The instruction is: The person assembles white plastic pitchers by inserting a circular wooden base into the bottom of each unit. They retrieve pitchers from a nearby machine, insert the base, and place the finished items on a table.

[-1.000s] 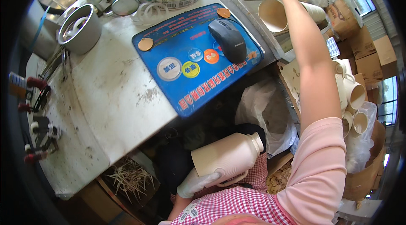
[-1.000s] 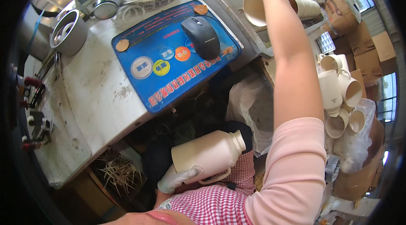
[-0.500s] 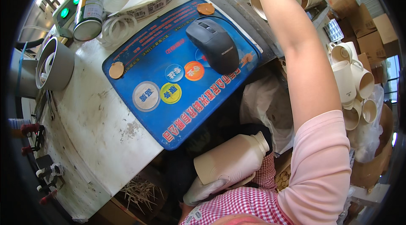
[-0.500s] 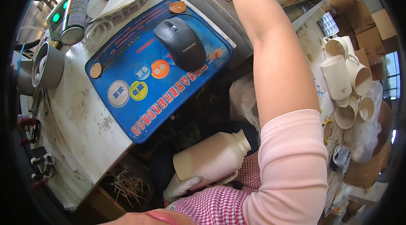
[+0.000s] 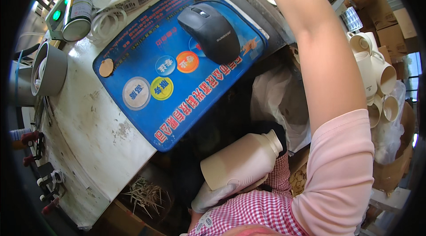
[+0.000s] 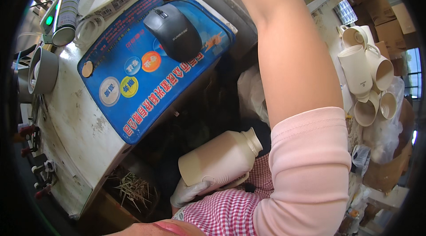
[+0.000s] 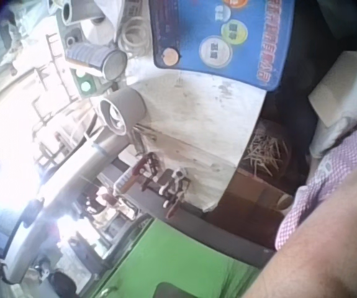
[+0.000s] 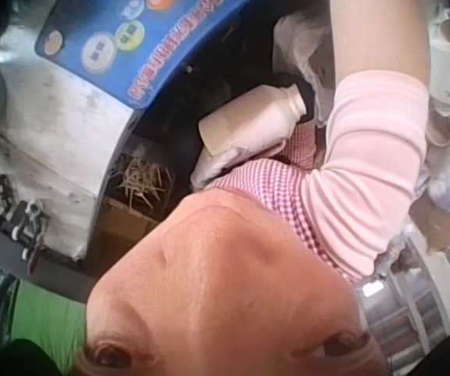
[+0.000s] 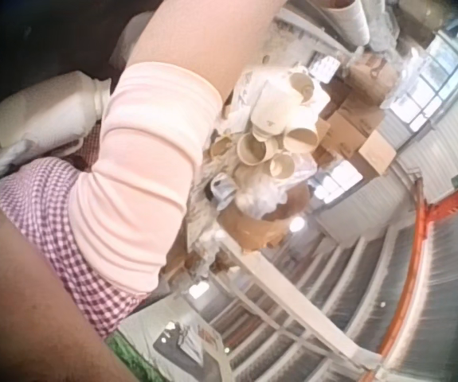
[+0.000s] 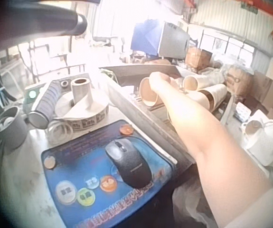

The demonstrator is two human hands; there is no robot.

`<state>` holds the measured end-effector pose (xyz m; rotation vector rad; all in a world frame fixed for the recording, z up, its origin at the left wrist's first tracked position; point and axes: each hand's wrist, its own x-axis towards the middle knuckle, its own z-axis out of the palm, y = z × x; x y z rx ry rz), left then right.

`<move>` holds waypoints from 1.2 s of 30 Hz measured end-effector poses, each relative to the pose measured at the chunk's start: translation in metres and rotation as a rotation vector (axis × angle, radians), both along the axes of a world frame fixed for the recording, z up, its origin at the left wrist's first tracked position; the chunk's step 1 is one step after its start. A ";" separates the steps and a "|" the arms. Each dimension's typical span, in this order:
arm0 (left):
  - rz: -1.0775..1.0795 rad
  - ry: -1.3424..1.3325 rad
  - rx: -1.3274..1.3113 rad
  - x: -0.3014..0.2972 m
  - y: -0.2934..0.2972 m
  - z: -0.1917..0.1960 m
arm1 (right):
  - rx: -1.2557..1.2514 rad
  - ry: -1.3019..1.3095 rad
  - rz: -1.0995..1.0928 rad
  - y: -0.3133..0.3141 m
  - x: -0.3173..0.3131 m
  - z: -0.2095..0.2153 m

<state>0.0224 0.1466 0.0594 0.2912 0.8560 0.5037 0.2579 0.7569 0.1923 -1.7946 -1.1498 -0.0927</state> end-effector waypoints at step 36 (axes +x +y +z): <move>0.704 0.449 0.278 0.086 -0.177 0.060 | -0.860 -0.410 0.365 -0.520 0.279 -0.375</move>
